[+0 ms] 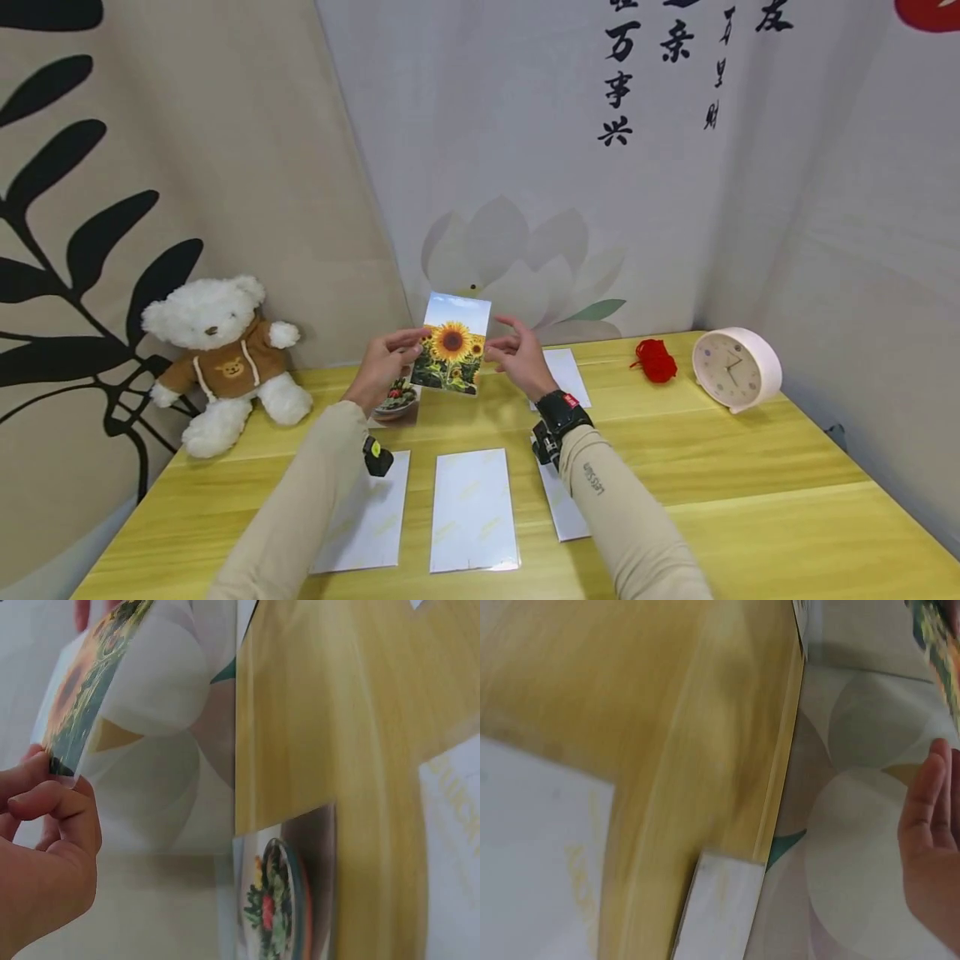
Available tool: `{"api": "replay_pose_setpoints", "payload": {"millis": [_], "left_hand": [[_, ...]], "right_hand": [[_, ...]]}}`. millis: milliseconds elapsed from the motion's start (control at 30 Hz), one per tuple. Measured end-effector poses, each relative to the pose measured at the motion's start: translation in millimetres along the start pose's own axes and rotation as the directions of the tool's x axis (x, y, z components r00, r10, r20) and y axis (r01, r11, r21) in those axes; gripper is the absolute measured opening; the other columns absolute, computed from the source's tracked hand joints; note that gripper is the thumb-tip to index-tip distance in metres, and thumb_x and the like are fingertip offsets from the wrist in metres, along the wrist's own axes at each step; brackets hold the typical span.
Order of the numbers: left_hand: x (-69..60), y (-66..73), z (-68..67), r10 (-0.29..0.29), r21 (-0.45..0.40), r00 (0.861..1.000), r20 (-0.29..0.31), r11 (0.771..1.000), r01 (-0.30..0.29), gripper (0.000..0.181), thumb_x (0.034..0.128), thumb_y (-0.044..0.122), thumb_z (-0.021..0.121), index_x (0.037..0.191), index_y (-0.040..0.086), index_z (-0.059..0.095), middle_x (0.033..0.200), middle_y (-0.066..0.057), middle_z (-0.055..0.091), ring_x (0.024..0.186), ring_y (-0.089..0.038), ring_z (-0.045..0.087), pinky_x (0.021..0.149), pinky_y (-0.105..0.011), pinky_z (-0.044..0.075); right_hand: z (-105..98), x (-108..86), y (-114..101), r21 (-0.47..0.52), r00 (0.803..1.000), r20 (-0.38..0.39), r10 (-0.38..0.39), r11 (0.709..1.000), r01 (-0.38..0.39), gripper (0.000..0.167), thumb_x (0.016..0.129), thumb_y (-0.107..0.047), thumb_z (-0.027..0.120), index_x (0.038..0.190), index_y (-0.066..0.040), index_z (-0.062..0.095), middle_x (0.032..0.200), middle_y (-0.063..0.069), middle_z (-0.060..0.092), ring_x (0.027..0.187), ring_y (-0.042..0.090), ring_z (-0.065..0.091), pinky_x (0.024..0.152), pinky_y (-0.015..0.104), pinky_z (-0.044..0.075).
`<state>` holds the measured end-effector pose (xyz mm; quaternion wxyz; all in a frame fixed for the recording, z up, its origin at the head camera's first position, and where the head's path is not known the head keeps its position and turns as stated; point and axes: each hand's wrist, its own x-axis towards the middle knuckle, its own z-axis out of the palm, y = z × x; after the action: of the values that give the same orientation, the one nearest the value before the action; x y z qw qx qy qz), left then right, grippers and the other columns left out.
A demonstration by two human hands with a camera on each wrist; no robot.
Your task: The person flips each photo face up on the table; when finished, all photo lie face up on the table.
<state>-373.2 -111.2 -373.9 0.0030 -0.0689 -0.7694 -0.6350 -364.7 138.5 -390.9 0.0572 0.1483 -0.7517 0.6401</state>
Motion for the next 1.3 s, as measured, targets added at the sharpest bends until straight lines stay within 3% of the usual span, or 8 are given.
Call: {"api": "replay_pose_setpoints", "payload": {"millis": [167, 333, 467, 600, 833, 967, 1133, 1300], "left_hand": [[0.8, -5.6, 7.3, -0.002, -0.034, 0.999, -0.043, 0.999, 0.0, 0.036, 0.1004, 0.004, 0.057, 0.131, 0.019, 0.067, 0.114, -0.005, 0.062, 0.085, -0.012, 0.051, 0.061, -0.024, 0.041], [1.3, -12.2, 15.7, -0.008, 0.013, 0.997, -0.082, 1.0, 0.009, 0.037, 0.0946, 0.001, 0.065, 0.13, 0.011, 0.068, 0.105, -0.009, 0.066, 0.079, -0.008, 0.06, 0.067, -0.025, 0.053], [2.3, -16.8, 19.1, -0.077, 0.016, 0.995, -0.067, 0.997, 0.078, 0.037, 0.0918, -0.003, 0.066, 0.128, 0.001, 0.067, 0.107, -0.018, 0.069, 0.083, -0.016, 0.07, 0.081, -0.032, 0.062], [2.1, -20.2, 18.1, -0.154, 0.033, 0.987, -0.037, 0.987, 0.155, 0.035, 0.0947, 0.0, 0.062, 0.13, -0.005, 0.063, 0.116, -0.025, 0.069, 0.095, -0.029, 0.075, 0.093, -0.041, 0.06], [1.2, -30.4, 20.1, -0.224, 0.112, 0.974, 0.022, 0.969, 0.22, 0.028, 0.0947, 0.004, 0.055, 0.115, -0.01, 0.067, 0.11, -0.026, 0.07, 0.095, -0.031, 0.074, 0.088, -0.039, 0.061], [1.9, -38.0, 22.4, -0.238, 0.126, 0.97, 0.054, 0.965, 0.229, 0.026, 0.0962, 0.007, 0.055, 0.115, -0.009, 0.064, 0.109, -0.023, 0.068, 0.093, -0.03, 0.073, 0.084, -0.036, 0.062], [1.4, -38.2, 21.9, -0.229, 0.188, 0.971, 0.069, 0.959, 0.213, 0.011, 0.0927, 0.007, 0.054, 0.09, 0.001, 0.063, 0.081, -0.009, 0.062, 0.071, -0.017, 0.059, 0.065, -0.028, 0.053], [-0.3, -35.8, 20.3, -0.22, 0.223, 0.97, 0.102, 0.956, 0.193, 0.022, 0.0913, 0.005, 0.051, 0.07, 0.008, 0.052, 0.063, -0.002, 0.048, 0.059, -0.014, 0.044, 0.056, -0.027, 0.037]], "right_hand": [[8, -0.6, 3, -0.072, 0.999, -0.002, -0.035, 0.997, 0.035, 0.053, 0.094, 0.003, 0.061, 0.146, -0.004, 0.049, 0.113, 0.029, 0.066, 0.079, 0.008, 0.064, 0.066, 0.026, 0.053], [10, -3.3, 10, -0.138, 0.999, -0.054, 0.006, 0.99, -0.013, 0.053, 0.091, 0.008, 0.061, 0.142, 0.0, 0.053, 0.107, 0.027, 0.065, 0.077, 0.02, 0.066, 0.064, 0.033, 0.056], [10, -3.9, 15, -0.168, 0.997, -0.064, 0.045, 0.984, -0.055, 0.053, 0.088, 0.011, 0.061, 0.14, 0.006, 0.053, 0.102, 0.03, 0.065, 0.084, 0.042, 0.067, 0.072, 0.049, 0.059], [10, -2.1, 23, -0.244, 0.995, -0.069, 0.077, 0.966, -0.091, 0.053, 0.085, 0.012, 0.062, 0.138, 0.006, 0.056, 0.097, 0.027, 0.068, 0.085, 0.044, 0.069, 0.07, 0.043, 0.061], [16, -3.0, 33, -0.572, 0.991, -0.099, 0.085, 0.81, -0.126, 0.048, 0.082, 0.003, 0.07, 0.129, 0.001, 0.065, 0.085, 0.012, 0.076, 0.079, 0.028, 0.07, 0.079, 0.038, 0.058], [20, -4.4, 36, -0.66, 0.991, -0.087, 0.105, 0.739, -0.136, 0.045, 0.082, 0.002, 0.072, 0.126, 0.002, 0.066, 0.083, 0.011, 0.075, 0.081, 0.027, 0.068, 0.078, 0.039, 0.056], [24, -3.4, 34, -0.681, 0.991, -0.068, 0.113, 0.721, -0.129, 0.041, 0.08, 0.003, 0.071, 0.121, 0.004, 0.068, 0.086, 0.014, 0.074, 0.081, 0.029, 0.066, 0.071, 0.036, 0.055], [25, -2.7, 33, -0.692, 0.991, -0.059, 0.123, 0.71, -0.13, 0.04, 0.084, -0.001, 0.072, 0.124, 0.004, 0.067, 0.09, 0.015, 0.076, 0.086, 0.03, 0.07, 0.077, 0.04, 0.058]]}}
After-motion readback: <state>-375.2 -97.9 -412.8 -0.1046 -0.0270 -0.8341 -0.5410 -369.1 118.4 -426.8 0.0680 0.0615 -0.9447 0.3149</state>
